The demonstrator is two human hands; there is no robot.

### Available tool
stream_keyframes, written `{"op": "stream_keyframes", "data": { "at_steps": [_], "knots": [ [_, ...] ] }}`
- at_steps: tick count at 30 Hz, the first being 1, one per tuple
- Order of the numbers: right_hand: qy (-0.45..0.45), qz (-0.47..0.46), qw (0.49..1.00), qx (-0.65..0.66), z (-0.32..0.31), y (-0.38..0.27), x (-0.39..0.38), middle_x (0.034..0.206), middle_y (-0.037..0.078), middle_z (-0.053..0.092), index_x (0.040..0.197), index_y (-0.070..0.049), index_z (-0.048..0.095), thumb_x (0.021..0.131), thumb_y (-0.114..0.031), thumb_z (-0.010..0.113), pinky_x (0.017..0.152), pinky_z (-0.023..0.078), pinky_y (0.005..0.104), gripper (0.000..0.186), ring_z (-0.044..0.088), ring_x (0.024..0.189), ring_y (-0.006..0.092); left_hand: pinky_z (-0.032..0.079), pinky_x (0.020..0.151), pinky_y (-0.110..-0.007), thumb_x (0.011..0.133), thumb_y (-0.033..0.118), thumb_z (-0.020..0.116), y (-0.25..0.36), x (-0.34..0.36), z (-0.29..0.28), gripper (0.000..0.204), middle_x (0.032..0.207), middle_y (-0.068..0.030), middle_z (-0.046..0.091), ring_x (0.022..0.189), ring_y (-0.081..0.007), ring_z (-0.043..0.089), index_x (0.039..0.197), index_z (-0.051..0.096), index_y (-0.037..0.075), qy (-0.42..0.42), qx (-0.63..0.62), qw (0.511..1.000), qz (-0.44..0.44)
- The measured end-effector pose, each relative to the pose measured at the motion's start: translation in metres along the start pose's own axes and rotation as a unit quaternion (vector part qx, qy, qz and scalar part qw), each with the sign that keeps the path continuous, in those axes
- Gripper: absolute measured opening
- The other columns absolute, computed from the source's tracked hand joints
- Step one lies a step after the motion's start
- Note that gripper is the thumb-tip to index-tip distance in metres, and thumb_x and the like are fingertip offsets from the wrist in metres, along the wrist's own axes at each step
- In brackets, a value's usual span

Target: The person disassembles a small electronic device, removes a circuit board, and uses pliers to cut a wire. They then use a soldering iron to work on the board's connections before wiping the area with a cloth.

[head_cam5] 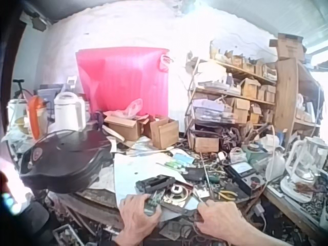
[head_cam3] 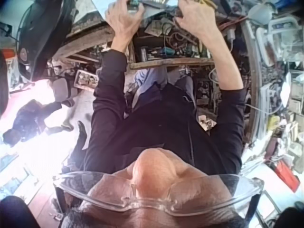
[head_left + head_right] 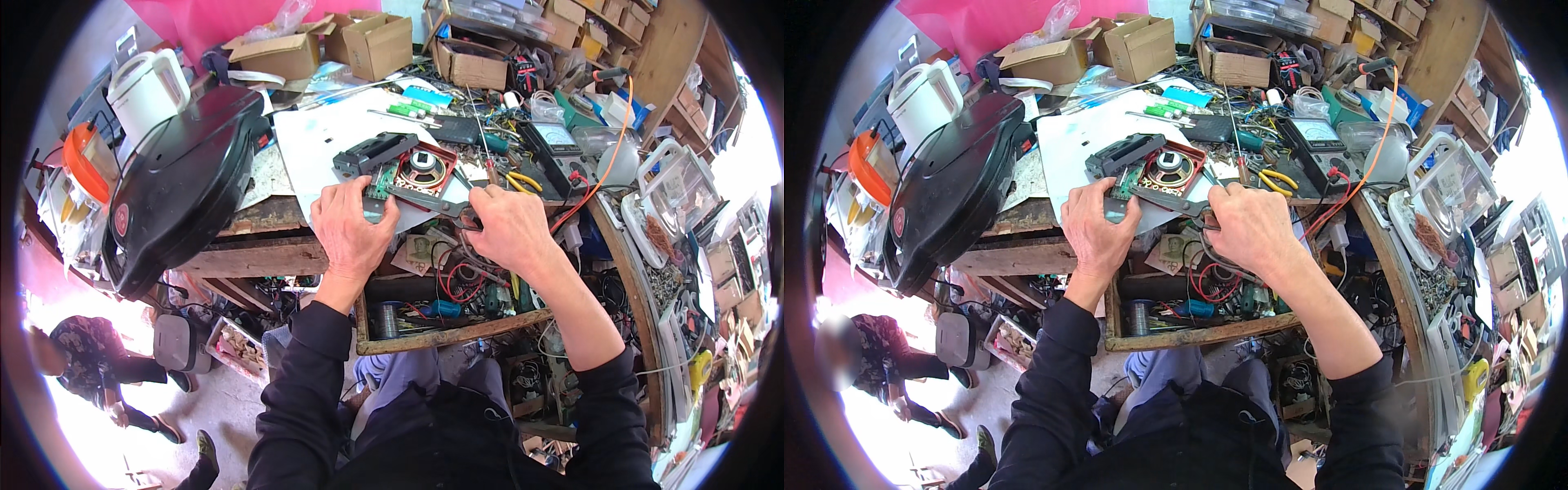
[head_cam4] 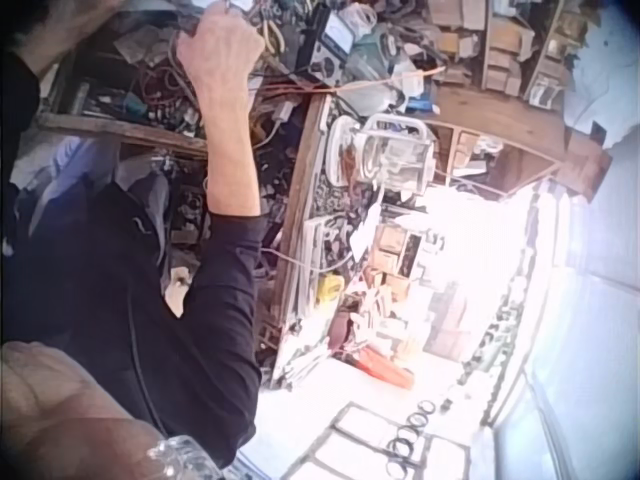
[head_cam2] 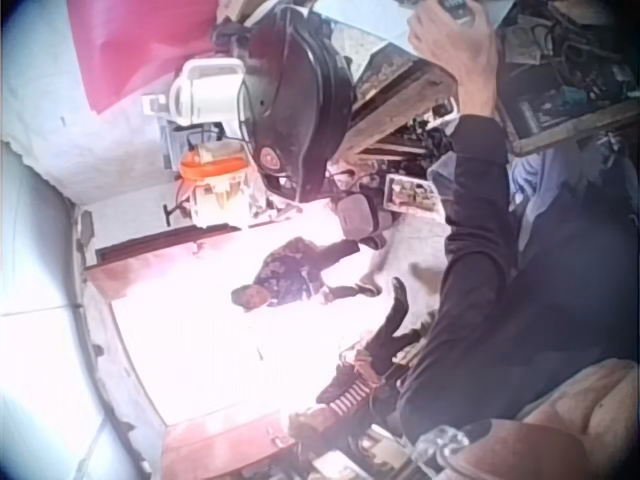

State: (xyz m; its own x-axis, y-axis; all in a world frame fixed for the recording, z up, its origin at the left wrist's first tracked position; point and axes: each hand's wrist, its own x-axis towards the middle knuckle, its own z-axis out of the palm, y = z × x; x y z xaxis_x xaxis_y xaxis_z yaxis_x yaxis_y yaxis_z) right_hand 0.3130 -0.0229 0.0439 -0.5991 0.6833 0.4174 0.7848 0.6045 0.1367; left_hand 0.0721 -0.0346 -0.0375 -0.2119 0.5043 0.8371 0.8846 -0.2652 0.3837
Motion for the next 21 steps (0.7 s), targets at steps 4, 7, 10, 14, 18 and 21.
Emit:
{"op": "stream_keyframes", "data": {
  "at_steps": [4, 7, 10, 14, 18, 21],
  "knots": [
    [-0.001, -0.005, 1.000, 0.007, 0.0028, 0.0008, 0.0013, 0.087, 0.016, 0.072, 0.090, -0.003, 0.064, 0.082, -0.022, 0.078, 0.067, 0.059, 0.0468, 0.025, 0.074, 0.076, 0.0365, 0.044, 0.090, -0.042, 0.079, 0.026, 0.083, -0.0010, -0.0001, -0.0004, 0.040, 0.103, -0.0057, 0.073, 0.099, -0.0268, 0.064, 0.111, 0.072, 0.005, 0.003, -0.001, 1.000, 0.000],
    [-0.005, -0.006, 1.000, 0.008, 0.0035, 0.0014, 0.0019, 0.086, 0.017, 0.072, 0.089, -0.002, 0.064, 0.081, -0.020, 0.076, 0.068, 0.059, 0.0472, 0.022, 0.074, 0.075, 0.0371, 0.044, 0.090, -0.042, 0.079, 0.026, 0.083, -0.0011, 0.0000, 0.0003, 0.040, 0.103, -0.0057, 0.073, 0.099, -0.0267, 0.064, 0.111, 0.073, 0.005, 0.004, -0.003, 1.000, 0.000],
    [-0.014, -0.006, 1.000, 0.018, 0.0041, 0.0021, 0.0030, 0.085, 0.018, 0.073, 0.089, -0.002, 0.065, 0.080, -0.019, 0.074, 0.069, 0.059, 0.0482, 0.021, 0.074, 0.076, 0.0382, 0.046, 0.089, -0.042, 0.079, 0.025, 0.084, -0.0010, 0.0004, -0.0001, 0.039, 0.102, -0.0076, 0.073, 0.099, -0.0272, 0.065, 0.111, 0.073, 0.006, 0.006, -0.003, 1.000, 0.000],
    [-0.036, 0.003, 0.999, 0.034, 0.0013, 0.0023, 0.0050, 0.085, 0.020, 0.073, 0.088, -0.001, 0.065, 0.079, -0.018, 0.074, 0.071, 0.059, 0.0499, 0.021, 0.073, 0.078, 0.0400, 0.046, 0.089, -0.042, 0.079, 0.024, 0.084, -0.0008, 0.0002, -0.0005, 0.038, 0.102, -0.0084, 0.073, 0.098, -0.0272, 0.065, 0.110, 0.073, 0.007, 0.006, -0.006, 1.000, -0.004],
    [-0.046, 0.009, 0.998, 0.050, 0.0026, 0.0045, 0.0050, 0.085, 0.021, 0.073, 0.088, -0.001, 0.067, 0.079, -0.017, 0.074, 0.073, 0.058, 0.0505, 0.020, 0.073, 0.080, 0.0408, 0.046, 0.089, -0.042, 0.079, 0.024, 0.084, -0.0007, 0.0001, -0.0002, 0.036, 0.102, -0.0078, 0.073, 0.099, -0.0269, 0.065, 0.109, 0.073, 0.007, 0.004, -0.012, 1.000, -0.008],
    [-0.050, 0.014, 0.997, 0.059, 0.0023, 0.0044, 0.0056, 0.085, 0.021, 0.073, 0.088, -0.001, 0.067, 0.078, -0.016, 0.074, 0.073, 0.058, 0.0506, 0.020, 0.074, 0.081, 0.0408, 0.046, 0.090, -0.042, 0.079, 0.023, 0.084, -0.0006, -0.0003, 0.0004, 0.036, 0.103, -0.0073, 0.073, 0.099, -0.0268, 0.065, 0.109, 0.073, 0.007, 0.003, -0.017, 1.000, -0.013]
  ]
}}
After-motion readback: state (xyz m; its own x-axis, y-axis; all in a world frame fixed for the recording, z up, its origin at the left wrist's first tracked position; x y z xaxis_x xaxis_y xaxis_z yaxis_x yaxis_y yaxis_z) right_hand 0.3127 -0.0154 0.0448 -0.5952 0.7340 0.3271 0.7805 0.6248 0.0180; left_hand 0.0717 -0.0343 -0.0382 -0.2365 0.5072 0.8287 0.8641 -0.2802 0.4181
